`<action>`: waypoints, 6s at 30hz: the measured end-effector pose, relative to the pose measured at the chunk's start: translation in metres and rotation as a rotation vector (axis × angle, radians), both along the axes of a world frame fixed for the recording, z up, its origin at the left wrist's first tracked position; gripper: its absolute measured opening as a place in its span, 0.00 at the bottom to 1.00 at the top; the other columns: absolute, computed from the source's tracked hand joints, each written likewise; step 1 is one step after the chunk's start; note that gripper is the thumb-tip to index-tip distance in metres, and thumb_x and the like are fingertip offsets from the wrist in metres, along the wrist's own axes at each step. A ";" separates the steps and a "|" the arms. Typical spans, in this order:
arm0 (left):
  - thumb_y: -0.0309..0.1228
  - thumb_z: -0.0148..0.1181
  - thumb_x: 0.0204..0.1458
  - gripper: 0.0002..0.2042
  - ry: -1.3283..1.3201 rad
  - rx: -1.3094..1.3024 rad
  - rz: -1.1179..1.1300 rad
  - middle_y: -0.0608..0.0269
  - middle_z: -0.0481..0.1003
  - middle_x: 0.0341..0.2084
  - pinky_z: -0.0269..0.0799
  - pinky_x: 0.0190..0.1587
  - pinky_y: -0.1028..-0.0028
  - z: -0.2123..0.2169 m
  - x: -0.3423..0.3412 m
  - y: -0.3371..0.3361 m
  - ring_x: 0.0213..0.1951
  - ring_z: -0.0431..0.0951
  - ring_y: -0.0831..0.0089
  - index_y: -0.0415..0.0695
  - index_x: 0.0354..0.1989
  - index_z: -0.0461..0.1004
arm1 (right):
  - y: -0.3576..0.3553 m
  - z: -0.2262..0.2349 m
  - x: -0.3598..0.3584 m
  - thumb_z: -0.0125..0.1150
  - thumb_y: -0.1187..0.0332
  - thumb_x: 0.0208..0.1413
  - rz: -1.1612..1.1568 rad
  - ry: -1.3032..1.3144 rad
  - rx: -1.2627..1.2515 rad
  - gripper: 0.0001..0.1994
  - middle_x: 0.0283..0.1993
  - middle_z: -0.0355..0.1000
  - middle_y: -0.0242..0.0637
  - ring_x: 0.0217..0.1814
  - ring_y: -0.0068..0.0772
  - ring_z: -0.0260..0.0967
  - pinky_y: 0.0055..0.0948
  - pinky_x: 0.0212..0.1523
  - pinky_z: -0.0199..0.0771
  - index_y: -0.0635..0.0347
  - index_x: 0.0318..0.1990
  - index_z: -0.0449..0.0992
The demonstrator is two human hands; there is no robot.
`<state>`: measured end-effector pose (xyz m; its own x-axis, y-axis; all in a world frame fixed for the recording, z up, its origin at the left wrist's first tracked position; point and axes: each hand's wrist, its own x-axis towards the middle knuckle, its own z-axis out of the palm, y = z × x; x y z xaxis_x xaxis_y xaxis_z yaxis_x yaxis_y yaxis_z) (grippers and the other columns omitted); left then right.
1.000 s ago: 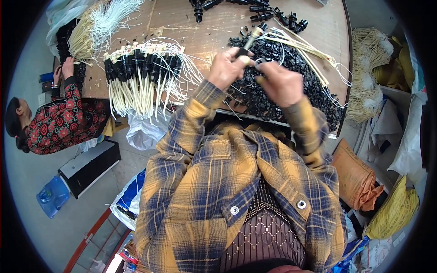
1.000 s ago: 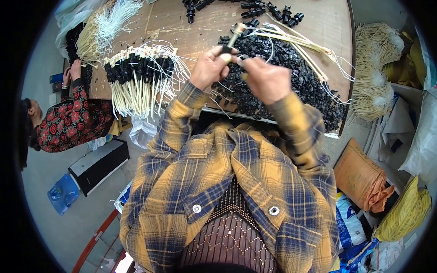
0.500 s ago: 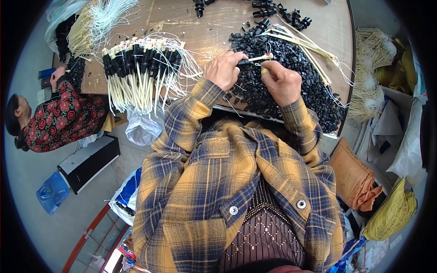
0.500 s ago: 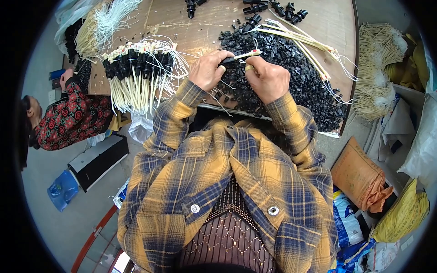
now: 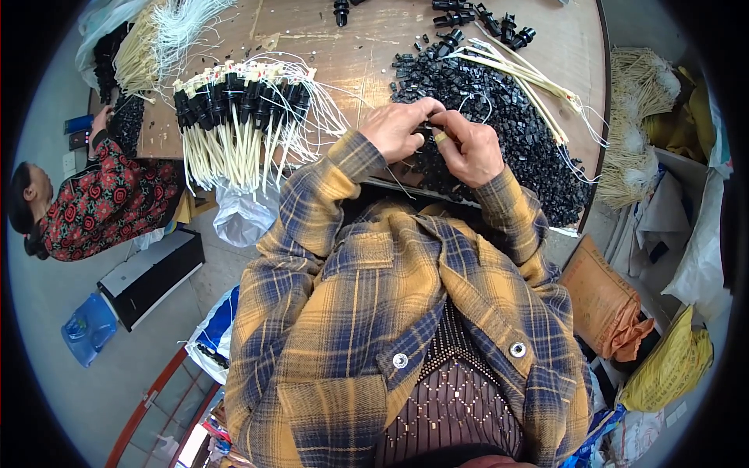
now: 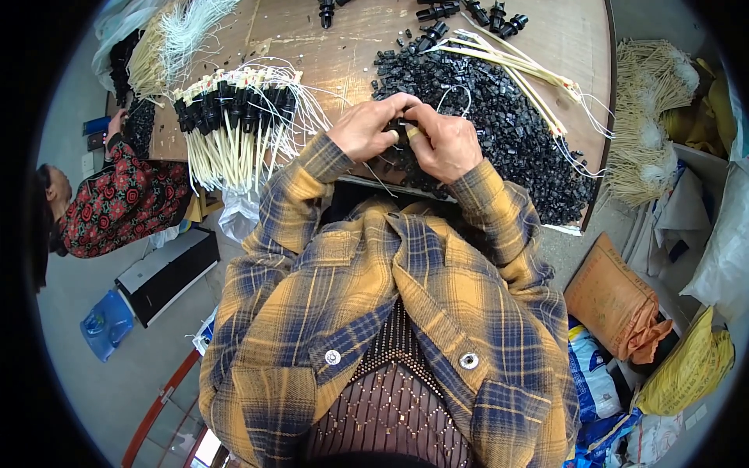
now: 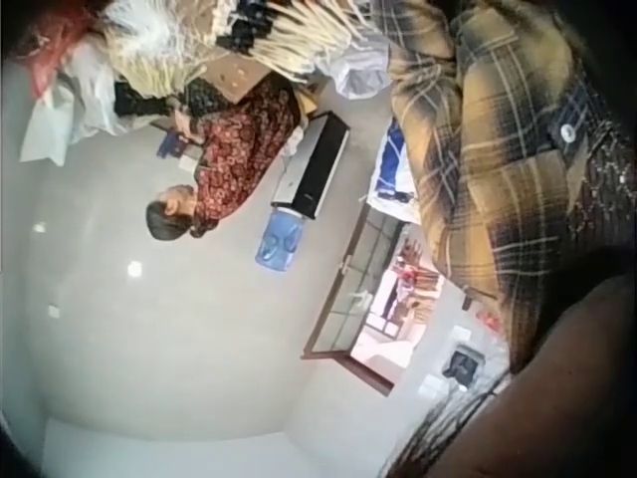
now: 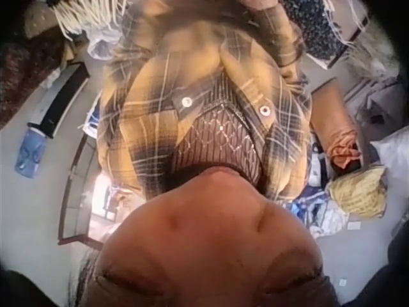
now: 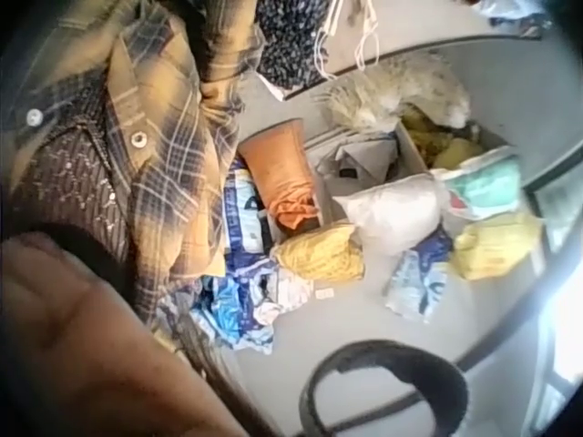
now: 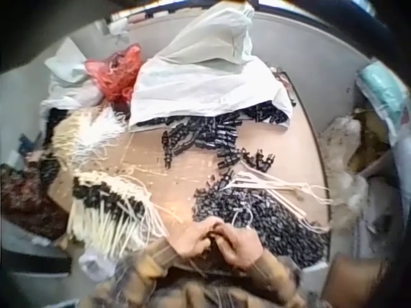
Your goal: Assembling small components at a table and then packing them into a basket and a large sack.
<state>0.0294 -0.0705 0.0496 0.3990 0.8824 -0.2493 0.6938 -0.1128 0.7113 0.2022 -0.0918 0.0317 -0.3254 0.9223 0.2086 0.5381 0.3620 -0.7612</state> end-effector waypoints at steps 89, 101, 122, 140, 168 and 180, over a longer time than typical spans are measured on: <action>0.18 0.56 0.33 0.07 -0.408 0.364 0.356 0.67 0.73 0.20 0.64 0.24 0.85 -0.016 0.003 -0.006 0.20 0.67 0.81 0.41 0.24 0.75 | -0.010 -0.005 -0.016 0.58 0.76 0.46 -0.174 0.441 -0.196 0.08 0.22 0.70 0.27 0.15 0.17 0.58 0.14 0.16 0.59 0.60 0.36 0.76; 0.26 0.56 0.33 0.10 -0.188 0.034 0.130 0.64 0.75 0.22 0.67 0.22 0.76 0.001 -0.009 -0.006 0.17 0.69 0.72 0.44 0.28 0.76 | -0.004 0.002 0.011 0.60 0.76 0.46 0.036 0.220 -0.143 0.11 0.20 0.68 0.26 0.16 0.14 0.55 0.12 0.17 0.56 0.62 0.40 0.75; 0.31 0.58 0.34 0.05 0.611 1.141 0.505 0.75 0.74 0.29 0.55 0.49 0.60 0.029 -0.106 -0.025 0.36 0.68 0.73 0.55 0.23 0.73 | 0.010 0.042 0.003 0.62 0.74 0.45 -0.245 0.193 0.376 0.06 0.36 0.75 0.36 0.25 0.22 0.67 0.17 0.26 0.69 0.59 0.33 0.77; 0.26 0.57 0.33 0.20 0.267 1.076 0.421 0.71 0.72 0.40 0.63 0.49 0.66 0.010 -0.054 0.032 0.43 0.68 0.71 0.56 0.40 0.74 | -0.007 0.016 -0.002 0.62 0.72 0.44 0.147 -0.061 0.022 0.07 0.32 0.72 0.32 0.22 0.26 0.65 0.20 0.24 0.66 0.59 0.33 0.76; 0.20 0.56 0.40 0.17 0.027 0.303 0.184 0.68 0.71 0.31 0.70 0.38 0.74 -0.031 0.015 0.120 0.33 0.70 0.74 0.53 0.40 0.75 | 0.070 -0.001 0.120 0.59 0.67 0.50 -0.252 -0.457 0.138 0.08 0.27 0.72 0.27 0.18 0.21 0.61 0.19 0.17 0.58 0.55 0.37 0.77; 0.15 0.48 0.39 0.24 -0.548 -0.034 0.186 0.68 0.76 0.35 0.69 0.31 0.85 -0.024 -0.026 0.070 0.28 0.70 0.80 0.53 0.44 0.74 | 0.022 0.016 0.082 0.60 0.74 0.48 -0.063 0.072 0.040 0.05 0.20 0.70 0.28 0.16 0.17 0.57 0.17 0.17 0.56 0.62 0.33 0.77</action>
